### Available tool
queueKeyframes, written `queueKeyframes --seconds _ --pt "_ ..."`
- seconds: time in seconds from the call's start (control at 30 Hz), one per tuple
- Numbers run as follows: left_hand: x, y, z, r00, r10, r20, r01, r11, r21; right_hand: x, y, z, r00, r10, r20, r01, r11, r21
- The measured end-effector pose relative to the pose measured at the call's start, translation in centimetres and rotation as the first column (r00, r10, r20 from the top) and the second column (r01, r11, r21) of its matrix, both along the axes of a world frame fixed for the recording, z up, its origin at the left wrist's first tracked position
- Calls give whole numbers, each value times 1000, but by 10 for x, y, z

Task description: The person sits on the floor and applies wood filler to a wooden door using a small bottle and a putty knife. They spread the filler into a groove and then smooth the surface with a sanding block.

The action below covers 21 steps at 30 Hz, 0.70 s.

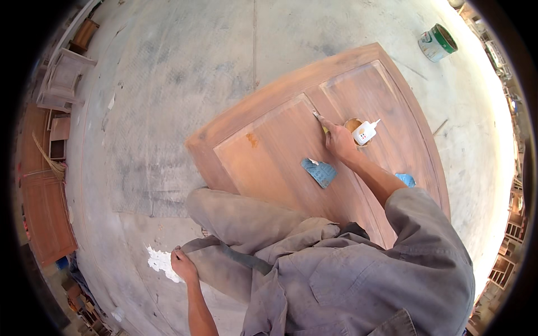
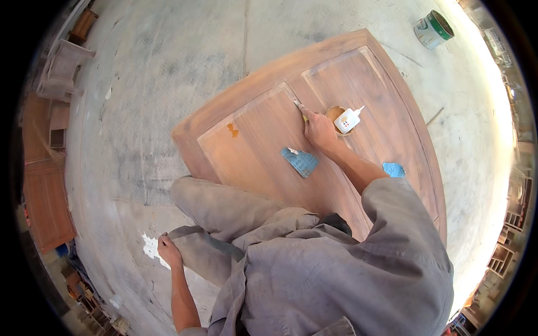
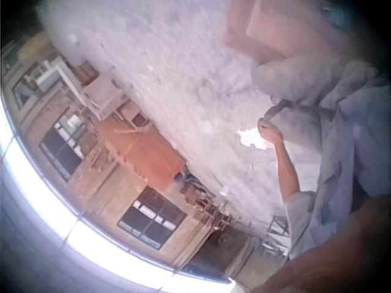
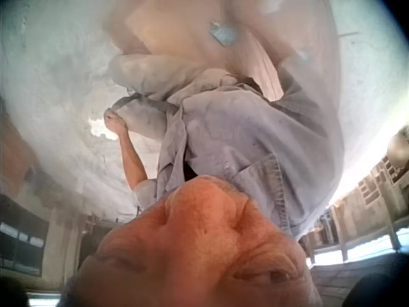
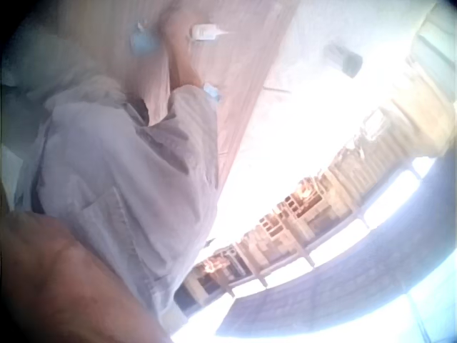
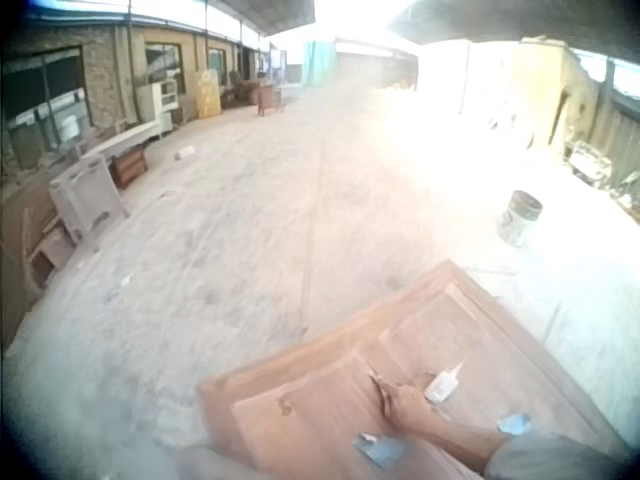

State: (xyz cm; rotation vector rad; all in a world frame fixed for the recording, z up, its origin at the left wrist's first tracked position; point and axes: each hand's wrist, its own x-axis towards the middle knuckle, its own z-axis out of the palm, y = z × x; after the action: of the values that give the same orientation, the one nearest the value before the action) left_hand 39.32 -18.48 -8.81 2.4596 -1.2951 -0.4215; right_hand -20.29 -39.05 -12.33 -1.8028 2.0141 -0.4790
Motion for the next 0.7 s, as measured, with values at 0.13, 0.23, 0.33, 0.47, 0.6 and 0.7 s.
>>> queueKeyframes --seconds 0.13,0.23,0.33,0.47,0.6,0.7 --pt "0 -1 -3 999 36 -35 -36 999 -7 3 -5 4 999 -27 -33 28 999 32" --pt "-5 -1 1 999 27 -25 -28 999 -25 2 5 10 999 -19 -35 21 998 63" --pt "-6 -1 2 1000 18 -23 -18 1000 -19 7 0 13 998 -44 -38 46 996 74" --pt "-6 -1 -1 1000 13 -11 -13 1000 -21 -4 7 -2 999 -3 -43 2 999 -39" --pt "-10 -6 6 999 23 -32 -22 1000 19 -3 6 -7 999 -30 -36 30 1000 -9" --pt "-7 -2 6 1000 6 -23 -6 1000 -5 8 7 1 999 -40 -26 41 998 37"
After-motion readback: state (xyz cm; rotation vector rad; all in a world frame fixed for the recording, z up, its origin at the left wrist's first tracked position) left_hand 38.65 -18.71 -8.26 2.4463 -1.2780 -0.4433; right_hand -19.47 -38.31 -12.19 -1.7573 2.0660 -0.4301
